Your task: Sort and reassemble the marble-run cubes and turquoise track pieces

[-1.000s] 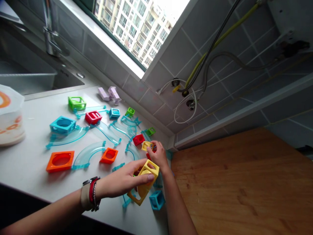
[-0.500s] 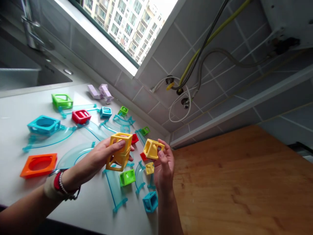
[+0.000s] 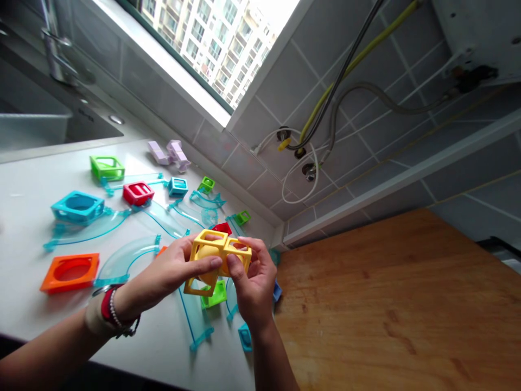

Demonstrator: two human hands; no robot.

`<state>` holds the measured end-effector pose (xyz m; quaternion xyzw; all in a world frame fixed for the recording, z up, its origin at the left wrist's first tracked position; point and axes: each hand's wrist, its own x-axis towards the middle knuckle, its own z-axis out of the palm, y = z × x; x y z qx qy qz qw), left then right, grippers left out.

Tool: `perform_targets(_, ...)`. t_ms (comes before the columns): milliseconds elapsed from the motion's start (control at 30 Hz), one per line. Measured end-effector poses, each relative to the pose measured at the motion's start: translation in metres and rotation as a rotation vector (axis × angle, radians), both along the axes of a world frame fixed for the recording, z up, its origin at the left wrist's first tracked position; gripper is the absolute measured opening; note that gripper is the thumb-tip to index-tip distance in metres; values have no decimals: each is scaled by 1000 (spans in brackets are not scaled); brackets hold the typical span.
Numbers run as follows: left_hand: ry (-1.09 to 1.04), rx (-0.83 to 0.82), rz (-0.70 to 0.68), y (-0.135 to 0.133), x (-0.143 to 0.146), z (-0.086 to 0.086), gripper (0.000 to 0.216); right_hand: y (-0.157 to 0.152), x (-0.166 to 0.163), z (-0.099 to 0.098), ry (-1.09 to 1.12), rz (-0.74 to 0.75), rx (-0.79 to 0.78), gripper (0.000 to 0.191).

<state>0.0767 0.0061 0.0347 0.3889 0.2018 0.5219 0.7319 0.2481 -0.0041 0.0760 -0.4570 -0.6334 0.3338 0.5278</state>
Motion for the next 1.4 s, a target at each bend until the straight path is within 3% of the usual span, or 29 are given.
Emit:
perform_targets(300,22,-22,6,-1,0,-2,32,6,-6,4,-110,-31,72,21)
perform_targets(533,-19,29,-101,-2,-5,4,61,11,-3,7,-239,-59,238,19)
perform_targets(833,-30,28,-231,-8,-12,17,58,4,0,6,-136,177,477,53)
perform_targets(967,-73,24,-267,-7,-14,15,64,4,7,6,-150,256,464,70)
perform_targets(1167,-134,-125,-93,-16,-5,17,49,4,13,5,-157,287,426,67)
perform_targets(1400,-216,-235,-212,-35,1,29,66,-7,10,6,-76,167,313,64)
